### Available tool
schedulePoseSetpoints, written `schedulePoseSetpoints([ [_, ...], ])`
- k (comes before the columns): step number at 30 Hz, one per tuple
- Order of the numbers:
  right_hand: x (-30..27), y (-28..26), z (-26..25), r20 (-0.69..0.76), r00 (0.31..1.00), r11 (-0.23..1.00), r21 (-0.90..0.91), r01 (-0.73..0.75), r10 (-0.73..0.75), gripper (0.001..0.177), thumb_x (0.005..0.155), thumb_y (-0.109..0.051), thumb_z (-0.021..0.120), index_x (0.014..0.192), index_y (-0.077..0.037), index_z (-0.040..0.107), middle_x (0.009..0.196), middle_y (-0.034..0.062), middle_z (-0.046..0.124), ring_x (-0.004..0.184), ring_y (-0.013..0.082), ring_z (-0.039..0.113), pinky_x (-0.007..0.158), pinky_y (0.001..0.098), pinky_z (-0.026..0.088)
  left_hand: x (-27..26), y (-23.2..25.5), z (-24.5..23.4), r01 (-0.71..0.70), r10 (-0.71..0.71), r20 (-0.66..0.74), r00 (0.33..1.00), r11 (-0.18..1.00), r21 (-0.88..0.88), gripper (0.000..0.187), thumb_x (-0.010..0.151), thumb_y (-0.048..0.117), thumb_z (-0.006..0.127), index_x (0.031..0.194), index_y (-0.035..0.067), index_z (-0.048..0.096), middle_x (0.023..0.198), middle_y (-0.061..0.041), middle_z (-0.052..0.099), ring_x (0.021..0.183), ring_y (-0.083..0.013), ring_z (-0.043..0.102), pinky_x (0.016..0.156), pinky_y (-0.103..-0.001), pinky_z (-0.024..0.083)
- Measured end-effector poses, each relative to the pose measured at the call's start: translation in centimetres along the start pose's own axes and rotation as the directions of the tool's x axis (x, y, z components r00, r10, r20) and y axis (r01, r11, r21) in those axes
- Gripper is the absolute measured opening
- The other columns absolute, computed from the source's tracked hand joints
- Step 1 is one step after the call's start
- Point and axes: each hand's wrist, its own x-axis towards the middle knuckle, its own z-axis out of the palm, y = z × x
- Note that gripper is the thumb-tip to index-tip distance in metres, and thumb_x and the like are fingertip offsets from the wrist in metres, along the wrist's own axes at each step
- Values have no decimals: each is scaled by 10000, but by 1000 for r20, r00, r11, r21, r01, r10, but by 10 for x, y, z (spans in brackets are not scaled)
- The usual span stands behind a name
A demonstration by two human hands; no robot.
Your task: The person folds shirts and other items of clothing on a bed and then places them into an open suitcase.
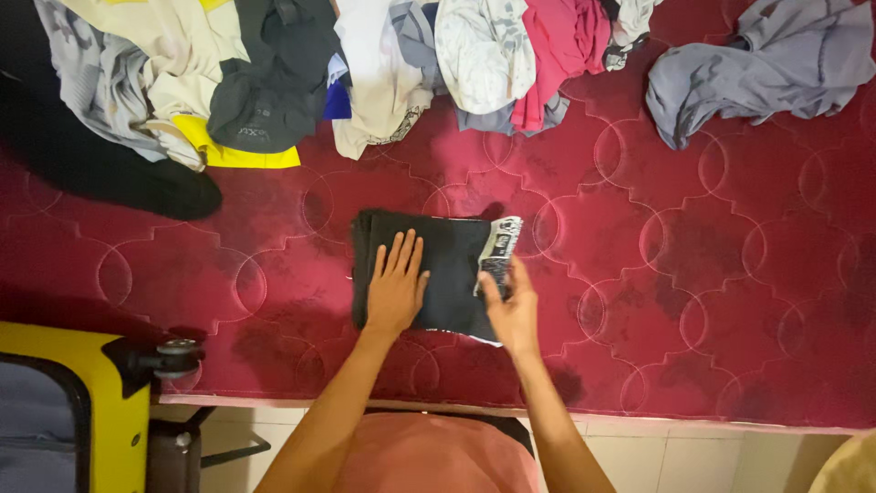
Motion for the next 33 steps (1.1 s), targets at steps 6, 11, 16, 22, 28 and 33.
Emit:
schedulePoseSetpoints([
  [6,-22,-44,63,56,952,915,-301,-270,300,642,916,-47,732,1503,-11,473,853,187,669,704,176,586,635,324,506,-23,-14,0,333,-231,252,940,786,-521,475,1007,283,541,1428,73,606,1324,-103,658,1218,-232,632,1055,-378,500],
  [11,-41,-48,121,125,992,948,-313,63,-24,736,868,23,659,1543,19,365,1188,287,669,1005,432,691,818,448,563,-19,-45,13,600,-258,673,694,-310,-738,622,1027,535,410,1307,42,665,1106,-40,745,1032,-145,678,931,-282,514],
  [16,-51,-31,145,316,946,947,-320,31,76,704,854,43,611,1526,6,401,1244,292,622,1054,470,643,868,493,526,-22,-57,13,529,-410,490,769,-21,-848,481,1059,434,586,1209,-13,683,991,-47,683,928,-152,591,799,-345,502],
  [22,-51,-4,129,223,974,771,-612,173,-42,467,955,-153,565,1418,-97,534,1362,188,566,1306,378,504,1063,531,435,-17,-58,12,514,-522,159,838,657,-552,324,1102,350,473,1100,44,581,925,-275,707,903,-483,663,753,-558,492],
  [28,-27,11,123,268,963,584,-786,206,21,594,1018,-406,473,1560,-169,425,1681,125,226,1543,378,171,1190,641,146,-19,-51,7,489,-521,11,853,792,-365,222,1092,290,414,1093,73,463,857,-278,688,769,-519,654,613,-604,503],
  [33,-18,18,123,312,948,638,-744,200,67,577,1019,-434,468,1557,-226,434,1693,114,190,1551,396,150,1205,626,148,-10,-56,-4,518,-514,60,855,849,-102,217,1091,283,460,1095,68,484,864,-239,692,733,-474,686,603,-557,543],
])
